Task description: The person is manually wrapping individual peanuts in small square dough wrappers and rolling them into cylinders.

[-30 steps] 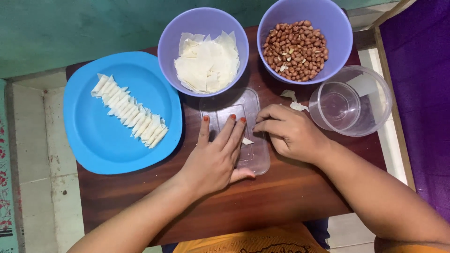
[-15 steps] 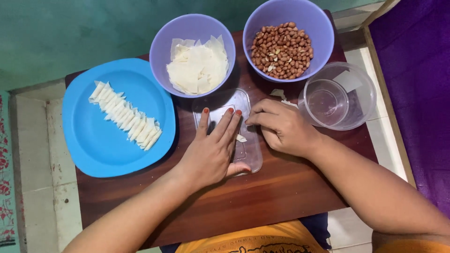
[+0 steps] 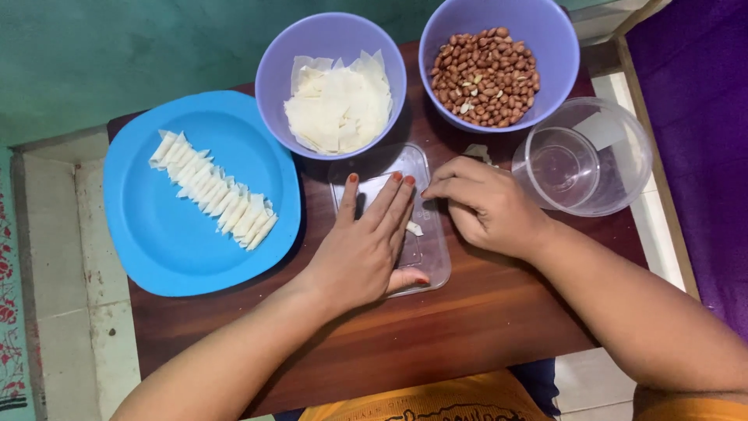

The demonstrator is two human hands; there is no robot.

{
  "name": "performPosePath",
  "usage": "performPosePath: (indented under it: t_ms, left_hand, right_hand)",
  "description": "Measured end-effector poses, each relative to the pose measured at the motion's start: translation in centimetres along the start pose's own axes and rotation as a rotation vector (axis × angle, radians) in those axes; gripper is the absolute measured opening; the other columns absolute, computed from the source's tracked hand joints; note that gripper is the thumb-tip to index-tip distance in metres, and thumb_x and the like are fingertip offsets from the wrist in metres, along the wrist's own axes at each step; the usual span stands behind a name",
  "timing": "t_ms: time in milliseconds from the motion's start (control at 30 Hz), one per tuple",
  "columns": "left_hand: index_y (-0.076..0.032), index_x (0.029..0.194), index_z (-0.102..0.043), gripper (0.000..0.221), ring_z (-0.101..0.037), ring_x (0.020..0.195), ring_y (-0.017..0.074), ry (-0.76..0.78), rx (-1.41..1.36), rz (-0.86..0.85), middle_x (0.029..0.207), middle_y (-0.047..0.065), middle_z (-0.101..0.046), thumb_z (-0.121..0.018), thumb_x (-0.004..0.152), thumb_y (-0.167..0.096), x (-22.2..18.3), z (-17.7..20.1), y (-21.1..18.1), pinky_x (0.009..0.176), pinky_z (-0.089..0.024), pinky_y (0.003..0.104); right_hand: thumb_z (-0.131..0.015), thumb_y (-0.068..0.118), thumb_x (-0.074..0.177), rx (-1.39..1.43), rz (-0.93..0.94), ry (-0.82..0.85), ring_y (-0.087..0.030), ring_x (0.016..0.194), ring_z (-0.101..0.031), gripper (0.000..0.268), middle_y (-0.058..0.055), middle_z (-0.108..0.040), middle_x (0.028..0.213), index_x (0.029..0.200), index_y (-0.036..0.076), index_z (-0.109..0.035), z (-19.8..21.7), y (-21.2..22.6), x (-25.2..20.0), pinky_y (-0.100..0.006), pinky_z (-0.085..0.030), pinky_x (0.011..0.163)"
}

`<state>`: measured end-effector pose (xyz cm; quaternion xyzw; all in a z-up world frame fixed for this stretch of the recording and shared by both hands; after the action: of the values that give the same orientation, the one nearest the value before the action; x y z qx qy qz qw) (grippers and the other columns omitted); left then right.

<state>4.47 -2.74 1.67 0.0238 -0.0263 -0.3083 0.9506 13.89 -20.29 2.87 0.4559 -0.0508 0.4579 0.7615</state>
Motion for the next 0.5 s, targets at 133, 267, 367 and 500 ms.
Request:
performPosePath:
  t_ms: [133, 267, 367, 500]
  left_hand:
    - [0.007, 0.152, -0.041, 0.102, -0.017, 0.159, 0.0358, -0.011, 0.011, -0.002, 0.167, 0.026, -0.027, -0.024, 0.098, -0.077, 0.19, -0.26, 0.01, 0.12, -0.001, 0.074]
    - [0.007, 0.152, -0.042, 0.103, -0.017, 0.159, 0.0362, -0.011, 0.015, -0.003, 0.167, 0.027, -0.028, -0.022, 0.098, -0.078, 0.35, -0.25, 0.16, 0.12, -0.001, 0.074]
    - [0.007, 0.152, -0.041, 0.103, -0.017, 0.159, 0.0364, -0.016, 0.009, -0.004, 0.166, 0.027, -0.029, -0.022, 0.098, -0.078, 0.49, -0.35, 0.17, 0.12, -0.001, 0.074]
    - [0.008, 0.153, -0.04, 0.104, -0.017, 0.159, 0.0361, -0.02, -0.001, -0.004, 0.167, 0.026, -0.027, -0.024, 0.097, -0.078, 0.6, -0.57, 0.19, 0.12, -0.002, 0.074]
  right_hand:
    - [-0.051, -0.007, 0.09, -0.044, -0.006, -0.002, -0.037, 0.084, -0.07, 0.027, -0.013, -0.07, 0.095, 0.096, 0.005, -0.075, -0.04, 0.24, 0.15, -0.042, -0.057, 0.075]
    - [-0.051, -0.008, 0.09, -0.05, -0.021, -0.013, -0.034, 0.085, -0.071, 0.028, -0.012, -0.07, 0.095, 0.096, 0.006, -0.075, -0.07, 0.15, 0.01, -0.041, -0.056, 0.076]
    - [-0.05, -0.008, 0.09, -0.043, -0.026, -0.015, -0.034, 0.085, -0.071, 0.029, -0.011, -0.07, 0.095, 0.097, 0.006, -0.076, -0.02, 0.26, 0.12, -0.04, -0.056, 0.077]
    - [-0.05, -0.01, 0.09, -0.032, -0.049, -0.019, -0.034, 0.085, -0.07, 0.031, -0.012, -0.07, 0.094, 0.096, 0.005, -0.075, 0.08, 0.56, 0.37, -0.041, -0.056, 0.077]
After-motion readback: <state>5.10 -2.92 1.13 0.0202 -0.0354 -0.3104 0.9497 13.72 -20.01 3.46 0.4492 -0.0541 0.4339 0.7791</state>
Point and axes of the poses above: each hand's wrist, its own x-axis towards the middle knuckle, its own z-axis out of the back of the hand, y = z × x, the point moved 3 cm from there along x, towards the middle knuckle
